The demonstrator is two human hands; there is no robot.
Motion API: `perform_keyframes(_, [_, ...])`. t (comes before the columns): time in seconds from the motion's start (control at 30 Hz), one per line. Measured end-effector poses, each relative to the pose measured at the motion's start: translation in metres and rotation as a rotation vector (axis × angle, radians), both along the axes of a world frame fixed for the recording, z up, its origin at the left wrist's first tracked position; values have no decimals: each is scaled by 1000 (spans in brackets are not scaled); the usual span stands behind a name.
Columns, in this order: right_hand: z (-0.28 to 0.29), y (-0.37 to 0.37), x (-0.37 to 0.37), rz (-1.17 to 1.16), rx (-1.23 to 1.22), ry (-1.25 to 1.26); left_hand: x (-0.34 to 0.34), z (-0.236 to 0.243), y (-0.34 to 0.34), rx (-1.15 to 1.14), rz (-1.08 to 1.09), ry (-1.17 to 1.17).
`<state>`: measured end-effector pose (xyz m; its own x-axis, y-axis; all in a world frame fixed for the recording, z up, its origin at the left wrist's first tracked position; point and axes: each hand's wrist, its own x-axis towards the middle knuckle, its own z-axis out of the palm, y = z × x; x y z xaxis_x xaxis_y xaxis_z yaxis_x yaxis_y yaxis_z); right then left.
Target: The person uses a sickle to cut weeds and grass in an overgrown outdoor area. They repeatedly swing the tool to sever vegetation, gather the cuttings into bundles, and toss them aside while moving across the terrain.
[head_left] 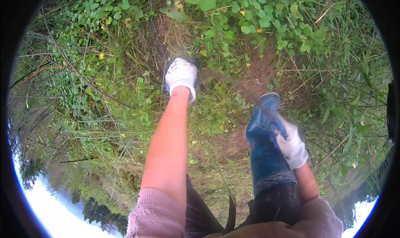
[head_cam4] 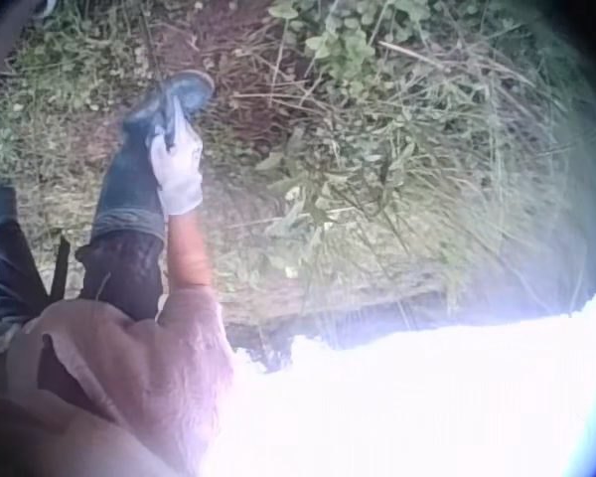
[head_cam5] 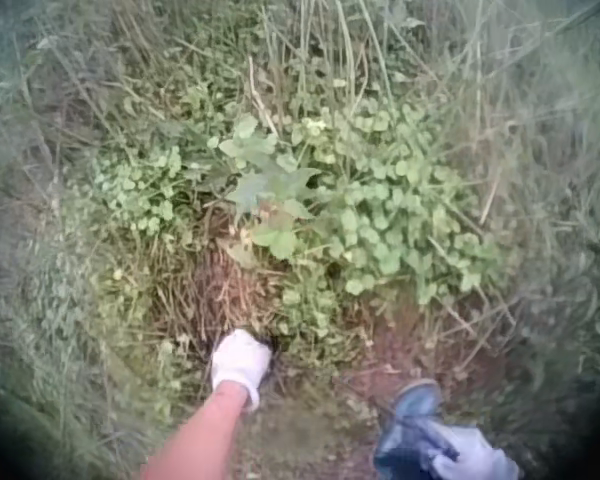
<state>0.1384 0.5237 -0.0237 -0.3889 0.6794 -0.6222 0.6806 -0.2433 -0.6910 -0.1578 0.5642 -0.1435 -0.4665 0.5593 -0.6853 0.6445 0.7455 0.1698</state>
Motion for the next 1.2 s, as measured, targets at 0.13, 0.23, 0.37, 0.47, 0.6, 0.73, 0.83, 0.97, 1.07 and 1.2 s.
perform_keyframes(0.13, [-19,34,-24,-163,89,199,0,-1,-11,5,-165,61])
perform_keyframes(0.23, [-55,66,-59,187,424,87,-2,3,-13,31,-276,86])
perform_keyframes(0.37, [-76,17,5,114,341,-15,-10,9,-35,-27,-408,56])
perform_keyframes(0.47, [-39,-2,48,63,-6,-126,7,17,-79,-325,-751,-6])
perform_keyframes(0.6, [-25,32,-24,-18,163,102,7,-4,-171,-388,-804,-160])
perform_keyframes(0.73, [-64,26,-30,230,160,-30,-6,14,-174,-309,-850,-90])
perform_keyframes(0.83, [-50,-10,36,224,-114,-193,-15,50,-156,-375,-738,-75])
perform_keyframes(0.97, [-26,6,29,129,-1,-63,-11,86,-120,397,-545,111])
perform_keyframes(1.07, [-21,2,12,-401,-215,179,23,80,-63,736,-6,-44])
perform_keyframes(1.2, [-13,16,10,-515,-90,235,63,57,-3,764,79,187])
